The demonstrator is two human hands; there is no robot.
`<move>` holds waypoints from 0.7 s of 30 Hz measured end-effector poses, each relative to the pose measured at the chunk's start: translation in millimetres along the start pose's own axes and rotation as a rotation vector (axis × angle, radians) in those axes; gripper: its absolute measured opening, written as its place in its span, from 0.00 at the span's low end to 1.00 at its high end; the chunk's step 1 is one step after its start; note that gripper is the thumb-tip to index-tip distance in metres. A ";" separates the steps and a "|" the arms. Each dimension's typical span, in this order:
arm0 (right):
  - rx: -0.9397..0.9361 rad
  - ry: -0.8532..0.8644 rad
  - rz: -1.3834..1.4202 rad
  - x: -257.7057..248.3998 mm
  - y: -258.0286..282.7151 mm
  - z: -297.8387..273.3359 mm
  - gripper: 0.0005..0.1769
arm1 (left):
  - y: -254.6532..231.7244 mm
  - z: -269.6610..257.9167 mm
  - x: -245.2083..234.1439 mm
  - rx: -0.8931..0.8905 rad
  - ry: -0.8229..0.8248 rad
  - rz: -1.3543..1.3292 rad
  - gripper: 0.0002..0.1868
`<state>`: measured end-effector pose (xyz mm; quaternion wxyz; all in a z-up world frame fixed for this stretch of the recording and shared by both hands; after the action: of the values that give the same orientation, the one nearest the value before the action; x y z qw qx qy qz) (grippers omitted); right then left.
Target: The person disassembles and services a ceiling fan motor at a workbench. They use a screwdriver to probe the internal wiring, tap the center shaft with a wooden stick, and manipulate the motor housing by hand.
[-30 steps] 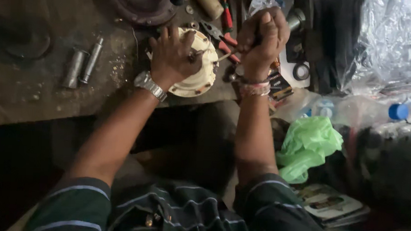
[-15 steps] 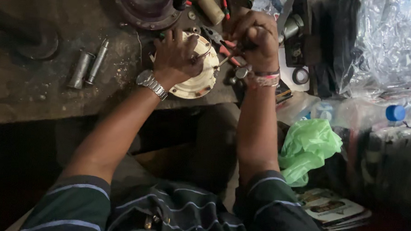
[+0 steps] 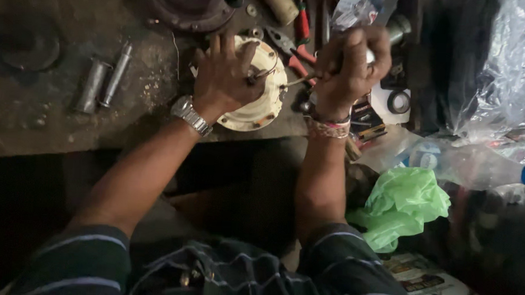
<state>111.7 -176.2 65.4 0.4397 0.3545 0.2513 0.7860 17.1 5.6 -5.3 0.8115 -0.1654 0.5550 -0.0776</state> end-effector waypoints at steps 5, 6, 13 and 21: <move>-0.189 -0.285 -0.168 15.5 -13.0 -9.4 0.09 | -1.2 -5.9 4.7 -0.116 0.138 -0.060 0.35; -0.209 -0.279 -0.159 20.5 -13.0 -6.0 0.09 | -3.0 -4.5 3.0 -0.124 0.128 -0.038 0.34; -0.100 -0.035 -0.255 33.4 27.3 1.8 0.15 | -4.4 -12.2 -20.4 -0.264 0.205 0.069 0.56; -0.020 -0.034 -0.209 26.1 52.7 -19.1 0.14 | 3.7 -13.3 -23.5 -0.137 0.268 -0.028 0.57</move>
<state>60.4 -180.8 99.6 0.5270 0.3353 0.2714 0.7322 -4.1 13.9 9.5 0.7158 -0.2163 0.6600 -0.0723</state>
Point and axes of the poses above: each hand's wrist, its own z-axis towards the middle knuckle, its own x-axis out of the palm, y = z × x, the point moved 2 cm from there along z, towards the middle knuckle, and after that the axes turned 5 degrees about -x, right-handed, at the moved point
